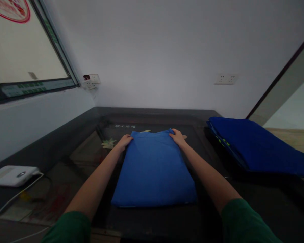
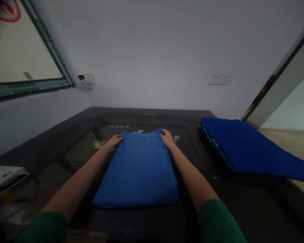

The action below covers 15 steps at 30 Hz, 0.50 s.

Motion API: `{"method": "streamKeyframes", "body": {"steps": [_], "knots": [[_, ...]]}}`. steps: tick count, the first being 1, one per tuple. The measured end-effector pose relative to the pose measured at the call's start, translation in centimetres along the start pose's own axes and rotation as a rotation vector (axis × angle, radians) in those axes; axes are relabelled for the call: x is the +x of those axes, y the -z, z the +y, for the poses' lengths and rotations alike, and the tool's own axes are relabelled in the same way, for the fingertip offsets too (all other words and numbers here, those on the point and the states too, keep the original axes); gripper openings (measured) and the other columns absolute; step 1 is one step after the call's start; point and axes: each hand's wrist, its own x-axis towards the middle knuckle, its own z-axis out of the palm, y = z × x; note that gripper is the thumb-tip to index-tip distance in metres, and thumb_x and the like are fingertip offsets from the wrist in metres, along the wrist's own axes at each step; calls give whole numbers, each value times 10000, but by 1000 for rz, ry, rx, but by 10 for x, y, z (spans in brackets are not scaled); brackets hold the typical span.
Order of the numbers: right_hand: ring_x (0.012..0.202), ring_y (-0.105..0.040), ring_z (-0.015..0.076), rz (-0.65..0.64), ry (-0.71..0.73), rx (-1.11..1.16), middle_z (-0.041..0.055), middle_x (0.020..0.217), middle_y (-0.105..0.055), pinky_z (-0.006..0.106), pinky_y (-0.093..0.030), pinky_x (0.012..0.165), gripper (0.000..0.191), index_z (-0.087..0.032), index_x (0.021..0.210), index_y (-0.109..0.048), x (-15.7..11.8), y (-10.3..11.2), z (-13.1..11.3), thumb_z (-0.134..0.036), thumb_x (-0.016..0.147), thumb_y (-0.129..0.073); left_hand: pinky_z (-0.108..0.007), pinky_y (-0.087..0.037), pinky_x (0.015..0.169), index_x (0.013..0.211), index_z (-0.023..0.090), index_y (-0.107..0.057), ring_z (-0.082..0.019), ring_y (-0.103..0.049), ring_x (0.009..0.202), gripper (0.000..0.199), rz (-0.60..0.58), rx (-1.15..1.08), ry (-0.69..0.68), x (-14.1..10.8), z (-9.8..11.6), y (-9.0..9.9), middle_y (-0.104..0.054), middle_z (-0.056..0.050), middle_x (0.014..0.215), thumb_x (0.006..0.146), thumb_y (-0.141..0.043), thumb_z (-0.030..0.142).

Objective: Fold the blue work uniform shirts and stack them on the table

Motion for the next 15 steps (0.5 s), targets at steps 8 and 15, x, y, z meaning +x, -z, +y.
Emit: {"method": "streamKeyframes", "body": {"steps": [8, 15], "knots": [[973, -628, 199, 12, -24, -84, 89, 1031, -686, 367, -460, 908, 252, -145, 1013, -649, -2, -5, 16, -99, 786, -550, -271, -485, 589, 821, 153, -666, -188, -631, 634, 241, -153, -31, 72, 10, 4, 9, -686, -64, 696, 720, -648, 371], [995, -617, 208, 55, 69, -165, 95, 1077, -678, 348, -459, 911, 258, -156, 1069, -641, 10, 16, -3, -171, 824, -561, -313, -524, 718, 923, 154, -668, -194, -665, 739, 241, -65, -68, -165, 12, 18, 8, -716, -79, 858, 708, -664, 263]]}}
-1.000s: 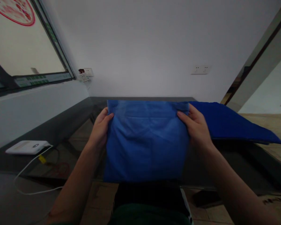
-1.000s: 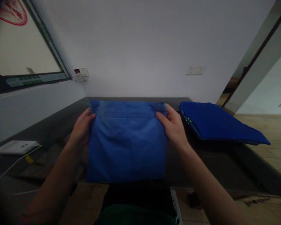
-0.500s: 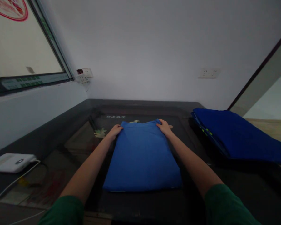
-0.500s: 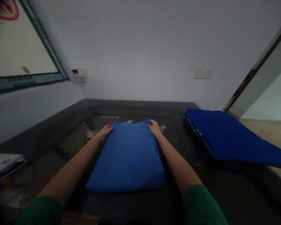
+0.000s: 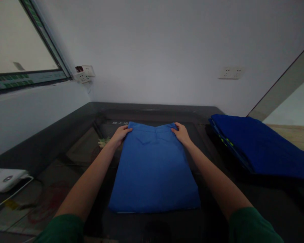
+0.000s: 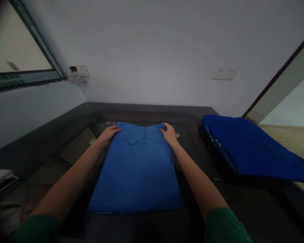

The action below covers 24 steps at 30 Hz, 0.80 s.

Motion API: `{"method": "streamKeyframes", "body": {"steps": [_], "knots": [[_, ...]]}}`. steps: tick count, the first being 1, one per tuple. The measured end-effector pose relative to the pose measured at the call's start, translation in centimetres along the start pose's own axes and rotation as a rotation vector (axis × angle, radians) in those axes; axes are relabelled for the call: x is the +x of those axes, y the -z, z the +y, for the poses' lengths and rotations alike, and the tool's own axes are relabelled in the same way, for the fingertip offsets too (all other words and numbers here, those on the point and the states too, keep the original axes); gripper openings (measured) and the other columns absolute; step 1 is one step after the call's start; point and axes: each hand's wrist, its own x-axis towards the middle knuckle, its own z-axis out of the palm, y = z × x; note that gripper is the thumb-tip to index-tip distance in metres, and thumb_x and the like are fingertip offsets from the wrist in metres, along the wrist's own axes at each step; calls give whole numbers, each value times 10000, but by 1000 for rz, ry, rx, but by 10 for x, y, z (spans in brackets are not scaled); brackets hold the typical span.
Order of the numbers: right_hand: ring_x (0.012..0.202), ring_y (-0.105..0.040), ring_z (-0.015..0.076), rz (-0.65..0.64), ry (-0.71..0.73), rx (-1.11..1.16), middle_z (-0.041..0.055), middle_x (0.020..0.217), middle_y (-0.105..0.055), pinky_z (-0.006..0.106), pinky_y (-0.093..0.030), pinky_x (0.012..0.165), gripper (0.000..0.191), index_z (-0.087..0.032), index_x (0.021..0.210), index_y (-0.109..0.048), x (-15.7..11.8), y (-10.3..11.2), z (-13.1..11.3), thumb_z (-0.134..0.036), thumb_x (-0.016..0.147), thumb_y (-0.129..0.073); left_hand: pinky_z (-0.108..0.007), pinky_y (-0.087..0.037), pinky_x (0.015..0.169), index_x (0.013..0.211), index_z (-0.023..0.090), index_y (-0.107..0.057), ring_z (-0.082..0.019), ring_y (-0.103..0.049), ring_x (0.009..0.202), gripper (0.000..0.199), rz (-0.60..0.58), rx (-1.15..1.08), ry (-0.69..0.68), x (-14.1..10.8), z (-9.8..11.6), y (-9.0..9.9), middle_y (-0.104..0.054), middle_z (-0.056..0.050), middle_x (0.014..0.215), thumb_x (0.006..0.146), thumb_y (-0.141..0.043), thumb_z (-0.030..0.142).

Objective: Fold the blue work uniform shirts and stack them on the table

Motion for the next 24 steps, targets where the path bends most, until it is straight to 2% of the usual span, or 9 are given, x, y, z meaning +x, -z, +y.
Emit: {"method": "streamKeyframes", "body": {"steps": [3, 6, 8, 11, 14, 16, 19, 21, 24], "knots": [[1025, -612, 227, -15, -69, -110, 105, 1099, -667, 369, -460, 907, 286, -160, 1124, -618, -1, -11, 3, -180, 849, -543, -342, -519, 737, 827, 133, -659, -239, -668, 789, 160, 100, 208, -37, 5, -8, -4, -702, -98, 819, 698, -678, 227], [1087, -586, 254, -25, -90, -162, 142, 1151, -634, 399, -444, 931, 359, -147, 1232, -557, -11, -28, 8, -166, 877, -506, -390, -484, 849, 811, 122, -647, -300, -639, 942, 180, 168, 319, -37, 8, -22, -7, -683, -130, 867, 663, -722, 191], [1153, -537, 270, -13, -46, -245, 169, 1228, -582, 416, -429, 955, 423, -139, 1324, -483, -18, -35, 10, -159, 903, -458, -408, -446, 923, 980, 119, -636, -307, -607, 1033, 314, 196, 394, -73, 9, -29, -8, -667, -147, 984, 691, -722, 210], [1218, -463, 314, 13, 31, -393, 204, 1314, -505, 469, -417, 961, 467, -124, 1393, -418, -23, -34, 6, -160, 928, -392, -434, -422, 957, 1306, 108, -473, -308, -575, 1096, 580, 216, 639, -200, 4, -29, -10, -608, -188, 1143, 776, -663, 246], [1275, -397, 340, 38, 111, -431, 212, 1389, -441, 507, -396, 978, 473, -119, 1404, -419, -25, -28, -10, -152, 939, -339, -499, -387, 984, 1413, 136, -371, -351, -474, 1218, 638, 288, 937, -365, -5, -19, -21, -498, -214, 1313, 828, -591, 260], [1289, -402, 303, -1, 222, -414, 179, 1404, -450, 474, -374, 1025, 460, -133, 1391, -448, -27, -29, -23, -163, 950, -320, -500, -353, 1025, 1370, 178, -452, -338, -414, 1278, 514, 225, 1032, -479, -11, -12, -33, -455, -174, 1389, 873, -524, 285], [1297, -429, 252, -163, 333, -407, 151, 1401, -485, 407, -320, 1098, 434, -109, 1350, -507, -30, -41, -33, -223, 966, -338, -487, -254, 1110, 1332, 240, -517, -291, -327, 1367, 422, -68, 1096, -588, -18, -12, -56, -403, -94, 1475, 946, -398, 362], [1345, -382, 259, -262, 321, -428, 145, 1439, -452, 433, -267, 1131, 451, -102, 1364, -495, -30, -50, -29, -275, 976, -347, -517, -182, 1134, 1403, 277, -437, -284, -244, 1417, 467, -197, 1138, -571, -20, -18, -66, -327, -71, 1529, 966, -337, 407], [1405, -281, 272, -335, 287, -446, 109, 1502, -365, 504, -211, 1141, 501, -154, 1427, -417, -28, -56, -16, -374, 985, -331, -525, -148, 1141, 1472, 294, -315, -286, -186, 1441, 535, -217, 1169, -502, -16, -29, -70, -258, -75, 1558, 966, -308, 465]]}}
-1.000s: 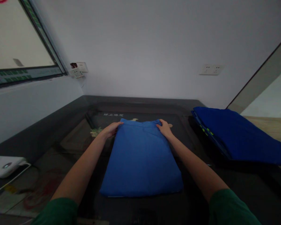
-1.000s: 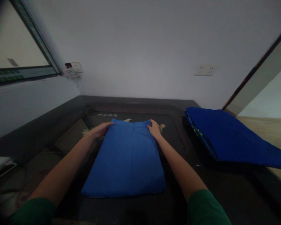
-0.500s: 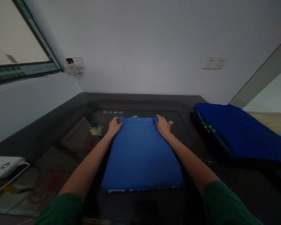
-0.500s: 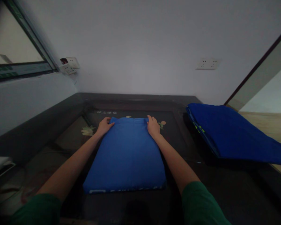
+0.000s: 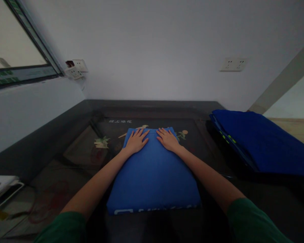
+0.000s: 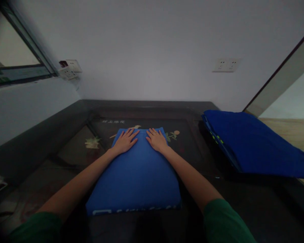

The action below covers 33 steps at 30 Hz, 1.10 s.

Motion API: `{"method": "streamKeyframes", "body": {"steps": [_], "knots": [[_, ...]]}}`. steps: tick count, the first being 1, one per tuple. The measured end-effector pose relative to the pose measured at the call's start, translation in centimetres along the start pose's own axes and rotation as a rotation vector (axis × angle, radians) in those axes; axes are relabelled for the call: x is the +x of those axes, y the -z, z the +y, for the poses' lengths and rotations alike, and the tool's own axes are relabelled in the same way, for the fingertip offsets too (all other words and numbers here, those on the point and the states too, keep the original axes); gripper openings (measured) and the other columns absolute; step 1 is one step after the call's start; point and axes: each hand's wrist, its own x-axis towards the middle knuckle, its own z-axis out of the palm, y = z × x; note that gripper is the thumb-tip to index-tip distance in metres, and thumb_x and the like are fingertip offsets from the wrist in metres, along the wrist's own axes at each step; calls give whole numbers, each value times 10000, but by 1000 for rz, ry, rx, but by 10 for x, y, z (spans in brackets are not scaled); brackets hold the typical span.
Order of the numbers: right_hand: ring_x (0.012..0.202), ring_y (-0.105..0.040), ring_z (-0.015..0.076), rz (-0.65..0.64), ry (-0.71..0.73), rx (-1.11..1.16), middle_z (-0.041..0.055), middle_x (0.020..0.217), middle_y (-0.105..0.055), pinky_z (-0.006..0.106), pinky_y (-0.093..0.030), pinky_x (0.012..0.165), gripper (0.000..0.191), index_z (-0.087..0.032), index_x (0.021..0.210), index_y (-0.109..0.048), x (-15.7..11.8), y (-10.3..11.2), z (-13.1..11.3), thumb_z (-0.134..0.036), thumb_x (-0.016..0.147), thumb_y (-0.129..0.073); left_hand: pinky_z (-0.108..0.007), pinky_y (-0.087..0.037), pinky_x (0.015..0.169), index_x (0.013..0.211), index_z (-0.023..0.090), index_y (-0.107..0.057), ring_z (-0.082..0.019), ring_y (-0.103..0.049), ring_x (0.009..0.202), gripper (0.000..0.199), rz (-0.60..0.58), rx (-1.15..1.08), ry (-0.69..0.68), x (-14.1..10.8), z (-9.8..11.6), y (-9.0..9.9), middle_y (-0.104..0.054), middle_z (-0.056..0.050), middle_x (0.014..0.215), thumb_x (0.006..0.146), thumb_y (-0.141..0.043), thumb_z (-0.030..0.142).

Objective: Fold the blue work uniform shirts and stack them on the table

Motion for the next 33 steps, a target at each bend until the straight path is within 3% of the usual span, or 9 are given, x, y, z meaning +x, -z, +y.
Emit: {"method": "streamKeyframes", "body": {"steps": [6, 15, 18, 21, 24, 28, 30, 33], "knots": [[1424, -235, 276, -5, -35, -21, 83, 1538, -291, 512, -171, 1150, 601, -196, 1477, -326, -1, -3, 16, -519, 971, -290, -506, -154, 1145, 1478, 305, -300, -305, -233, 1423, 605, 0, -12, 49, 4, -15, -8, -285, -73, 1548, 934, -313, 570], [1436, -199, 250, 78, -5, -52, 102, 1539, -285, 500, -168, 1153, 555, -154, 1456, -364, -8, 6, 9, -443, 986, -305, -513, -101, 1161, 1459, 305, -339, -239, -177, 1445, 497, 87, 15, -102, -9, -10, 2, -246, -30, 1565, 974, -323, 413], [1439, -190, 249, 114, -30, -56, 99, 1540, -287, 520, -176, 1147, 524, -157, 1446, -382, -19, 16, 5, -402, 992, -288, -551, -129, 1147, 1429, 282, -400, -257, -188, 1442, 479, 122, 34, 8, -23, -14, 8, -283, -54, 1550, 974, -321, 410], [1435, -197, 275, 64, -78, -54, 104, 1539, -287, 556, -204, 1127, 521, -162, 1438, -399, -33, 20, 4, -405, 993, -279, -592, -148, 1127, 1452, 302, -358, -299, -162, 1445, 505, 84, 74, 79, -36, -23, 7, -267, -68, 1555, 972, -307, 451], [1436, -194, 280, -15, -112, -53, 84, 1551, -261, 581, -219, 1111, 527, -210, 1463, -353, -44, 16, 6, -434, 993, -266, -541, -162, 1142, 1488, 311, -266, -299, -134, 1450, 549, 38, 105, 50, -42, -29, -2, -208, -74, 1574, 969, -296, 486], [1443, -176, 256, -22, -124, -46, 46, 1564, -228, 567, -214, 1120, 528, -264, 1482, -299, -48, 7, 10, -456, 993, -252, -497, -211, 1140, 1498, 300, -237, -290, -163, 1445, 559, 32, 103, 38, -41, -30, -10, -187, -89, 1578, 973, -275, 489], [1439, -194, 255, -5, -130, -43, 51, 1556, -251, 565, -215, 1120, 524, -263, 1474, -321, -47, 6, 11, -459, 992, -254, -534, -189, 1138, 1488, 287, -277, -299, -193, 1438, 548, 73, 129, 31, -41, -26, -6, -229, -102, 1564, 973, -291, 474], [1428, -228, 256, 38, -137, -50, 79, 1538, -295, 552, -228, 1119, 512, -229, 1452, -374, -47, 12, 8, -435, 993, -276, -567, -63, 1153, 1442, 247, -387, -283, -223, 1431, 488, 166, 196, -71, -46, -10, 9, -301, -106, 1537, 975, -331, 380]]}}
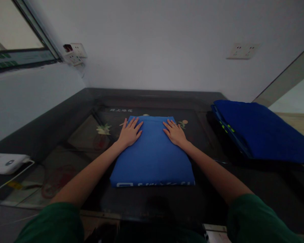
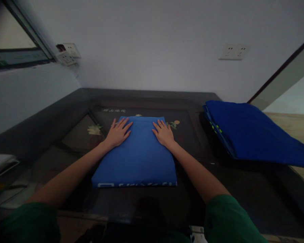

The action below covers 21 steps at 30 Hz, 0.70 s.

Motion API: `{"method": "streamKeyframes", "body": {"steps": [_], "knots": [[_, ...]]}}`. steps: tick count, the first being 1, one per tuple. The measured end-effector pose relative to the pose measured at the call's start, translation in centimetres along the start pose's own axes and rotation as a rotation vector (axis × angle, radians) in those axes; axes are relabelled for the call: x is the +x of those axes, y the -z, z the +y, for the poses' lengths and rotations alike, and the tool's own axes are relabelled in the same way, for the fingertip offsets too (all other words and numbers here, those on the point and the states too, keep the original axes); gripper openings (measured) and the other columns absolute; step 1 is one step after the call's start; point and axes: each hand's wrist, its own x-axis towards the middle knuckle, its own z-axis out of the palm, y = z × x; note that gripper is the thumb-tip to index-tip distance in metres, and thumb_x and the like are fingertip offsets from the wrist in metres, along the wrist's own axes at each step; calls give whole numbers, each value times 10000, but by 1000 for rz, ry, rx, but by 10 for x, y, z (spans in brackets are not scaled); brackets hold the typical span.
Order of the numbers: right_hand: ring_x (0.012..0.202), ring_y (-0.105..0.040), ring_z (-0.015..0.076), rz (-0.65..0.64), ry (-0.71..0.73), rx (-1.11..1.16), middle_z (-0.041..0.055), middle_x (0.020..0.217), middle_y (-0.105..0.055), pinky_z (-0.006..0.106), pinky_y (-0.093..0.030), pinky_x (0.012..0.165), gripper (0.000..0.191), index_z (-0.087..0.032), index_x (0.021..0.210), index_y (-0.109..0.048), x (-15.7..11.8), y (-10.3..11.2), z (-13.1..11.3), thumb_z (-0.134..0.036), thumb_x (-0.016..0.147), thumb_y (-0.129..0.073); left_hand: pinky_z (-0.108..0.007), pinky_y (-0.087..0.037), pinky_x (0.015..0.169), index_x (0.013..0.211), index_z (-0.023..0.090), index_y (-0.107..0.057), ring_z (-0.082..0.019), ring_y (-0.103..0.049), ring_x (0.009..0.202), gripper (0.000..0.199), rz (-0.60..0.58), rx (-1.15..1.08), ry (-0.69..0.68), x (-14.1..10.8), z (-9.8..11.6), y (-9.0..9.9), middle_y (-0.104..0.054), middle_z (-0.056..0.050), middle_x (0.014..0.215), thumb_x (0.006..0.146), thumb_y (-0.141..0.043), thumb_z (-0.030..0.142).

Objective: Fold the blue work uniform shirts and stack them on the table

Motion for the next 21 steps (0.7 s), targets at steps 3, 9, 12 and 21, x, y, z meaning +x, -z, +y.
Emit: {"method": "streamKeyframes", "body": {"steps": [3, 9, 12, 21], "knots": [[1429, -221, 262, 59, 38, -27, 108, 1522, -322, 555, -171, 1139, 488, -170, 1426, -421, -12, 14, -11, -360, 991, -305, -556, -85, 1158, 1392, 246, -457, -256, -306, 1396, 440, -59, -52, -120, -16, 25, 26, -392, -84, 1492, 974, -347, 330], [1418, -258, 244, -90, 278, 66, 61, 1530, -315, 500, -299, 1114, 500, -201, 1444, -391, -85, 30, -49, -375, 979, -333, -491, -216, 1146, 1444, 291, -361, -231, -277, 1412, 500, -233, -212, -225, -81, 79, 46, -350, -47, 1520, 969, -357, 444], [1427, -228, 274, -114, 331, 10, 43, 1544, -276, 572, -225, 1125, 543, -251, 1471, -331, -115, 24, -50, -442, 965, -375, -479, -188, 1159, 1487, 305, -256, -223, -222, 1434, 538, -214, -190, -238, -97, 86, 40, -264, -35, 1557, 973, -348, 432], [1418, -258, 263, -49, 271, -44, 38, 1535, -298, 622, -218, 1104, 511, -300, 1465, -321, -126, 20, -18, -446, 976, -348, -451, -232, 1147, 1494, 341, -209, -214, -258, 1423, 557, -150, -104, -277, -100, 67, 37, -264, -38, 1558, 968, -371, 426]]}}
